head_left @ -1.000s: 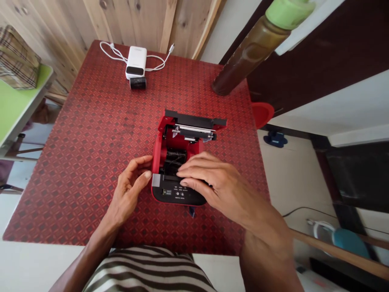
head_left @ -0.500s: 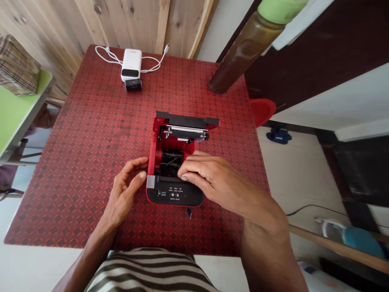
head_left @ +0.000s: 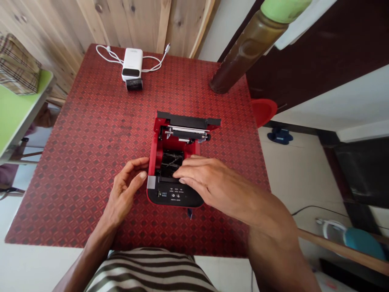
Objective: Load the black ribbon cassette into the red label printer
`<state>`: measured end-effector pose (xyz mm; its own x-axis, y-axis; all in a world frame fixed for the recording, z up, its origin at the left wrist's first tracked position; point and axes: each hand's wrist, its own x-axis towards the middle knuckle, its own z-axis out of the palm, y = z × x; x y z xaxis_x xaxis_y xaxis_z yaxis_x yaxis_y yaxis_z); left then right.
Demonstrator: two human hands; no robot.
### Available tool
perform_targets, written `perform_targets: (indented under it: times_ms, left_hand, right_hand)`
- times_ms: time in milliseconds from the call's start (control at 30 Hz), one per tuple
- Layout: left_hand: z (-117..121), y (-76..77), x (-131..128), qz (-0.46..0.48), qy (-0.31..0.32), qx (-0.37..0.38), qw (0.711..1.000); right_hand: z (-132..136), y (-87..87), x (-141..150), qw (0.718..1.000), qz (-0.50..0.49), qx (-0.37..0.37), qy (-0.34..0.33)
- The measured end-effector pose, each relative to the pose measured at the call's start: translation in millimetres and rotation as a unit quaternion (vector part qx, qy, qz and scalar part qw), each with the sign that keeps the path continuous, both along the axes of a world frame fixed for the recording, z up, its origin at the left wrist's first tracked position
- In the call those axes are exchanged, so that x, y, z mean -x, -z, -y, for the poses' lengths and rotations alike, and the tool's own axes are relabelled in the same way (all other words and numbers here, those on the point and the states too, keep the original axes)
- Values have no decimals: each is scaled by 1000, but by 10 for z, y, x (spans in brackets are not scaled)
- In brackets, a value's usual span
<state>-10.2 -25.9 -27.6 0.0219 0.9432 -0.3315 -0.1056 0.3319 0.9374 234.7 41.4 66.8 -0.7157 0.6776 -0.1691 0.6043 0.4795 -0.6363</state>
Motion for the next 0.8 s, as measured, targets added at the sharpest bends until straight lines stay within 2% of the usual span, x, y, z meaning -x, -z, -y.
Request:
perform_targets:
  times_ms: [233, 367, 433, 467, 567, 667, 800]
  left_hand:
    - [15, -27, 64, -36, -20, -35, 999]
    - [-17, -175, 70, -121, -30, -106, 987]
    - [-44, -303, 48, -203, -25, -187, 961]
    - [-58, -370, 35, -251, -12, -238, 938]
    - [-92, -534, 2, -383, 64, -329, 861]
    - [-114, -593, -13, -453, 126, -372, 801]
    - [-138, -569, -23, -483, 173, -379, 770]
  right_hand:
    - [-65, 87, -90, 998, -45, 24, 25]
    - [-42, 95, -80, 997, -55, 22, 45]
    - [-40, 76, -57, 998, -46, 17, 37]
    - [-39, 64, -47, 999, -40, 12, 34]
    - [-15, 30, -49, 997, -34, -34, 58]
    - [54, 24, -116, 989, -35, -106, 101]
    - [157, 28, -187, 981, 6, -176, 76]
